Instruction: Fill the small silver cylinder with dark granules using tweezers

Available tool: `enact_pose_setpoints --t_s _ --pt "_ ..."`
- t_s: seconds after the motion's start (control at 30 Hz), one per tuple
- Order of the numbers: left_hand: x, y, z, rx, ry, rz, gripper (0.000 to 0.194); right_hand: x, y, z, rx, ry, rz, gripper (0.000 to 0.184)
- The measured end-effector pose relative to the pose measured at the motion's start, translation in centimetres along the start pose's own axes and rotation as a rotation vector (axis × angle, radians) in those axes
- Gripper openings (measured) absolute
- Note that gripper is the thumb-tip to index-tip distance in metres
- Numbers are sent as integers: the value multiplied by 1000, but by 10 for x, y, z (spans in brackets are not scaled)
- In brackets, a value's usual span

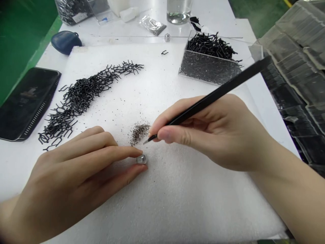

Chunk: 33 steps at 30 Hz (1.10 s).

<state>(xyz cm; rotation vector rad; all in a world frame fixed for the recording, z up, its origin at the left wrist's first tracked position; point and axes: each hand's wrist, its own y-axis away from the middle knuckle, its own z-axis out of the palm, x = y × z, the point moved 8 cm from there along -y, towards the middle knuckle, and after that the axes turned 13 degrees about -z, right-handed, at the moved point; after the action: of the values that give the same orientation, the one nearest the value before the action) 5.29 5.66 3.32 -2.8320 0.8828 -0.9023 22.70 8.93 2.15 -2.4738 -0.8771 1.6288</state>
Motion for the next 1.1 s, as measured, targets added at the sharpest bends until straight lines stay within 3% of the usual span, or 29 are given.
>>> enact_pose_setpoints --t_s 0.2,0.53,1.1 --pt "3 -1 0 20 -9 16 10 -7 5 21 -203 -204 -3 21" --pt "2 -1 3 14 -6 28 12 -5 4 25 -231 -193 -45 24" --pt "2 -2 4 7 7 36 10 -3 4 24 -230 -211 1 27"
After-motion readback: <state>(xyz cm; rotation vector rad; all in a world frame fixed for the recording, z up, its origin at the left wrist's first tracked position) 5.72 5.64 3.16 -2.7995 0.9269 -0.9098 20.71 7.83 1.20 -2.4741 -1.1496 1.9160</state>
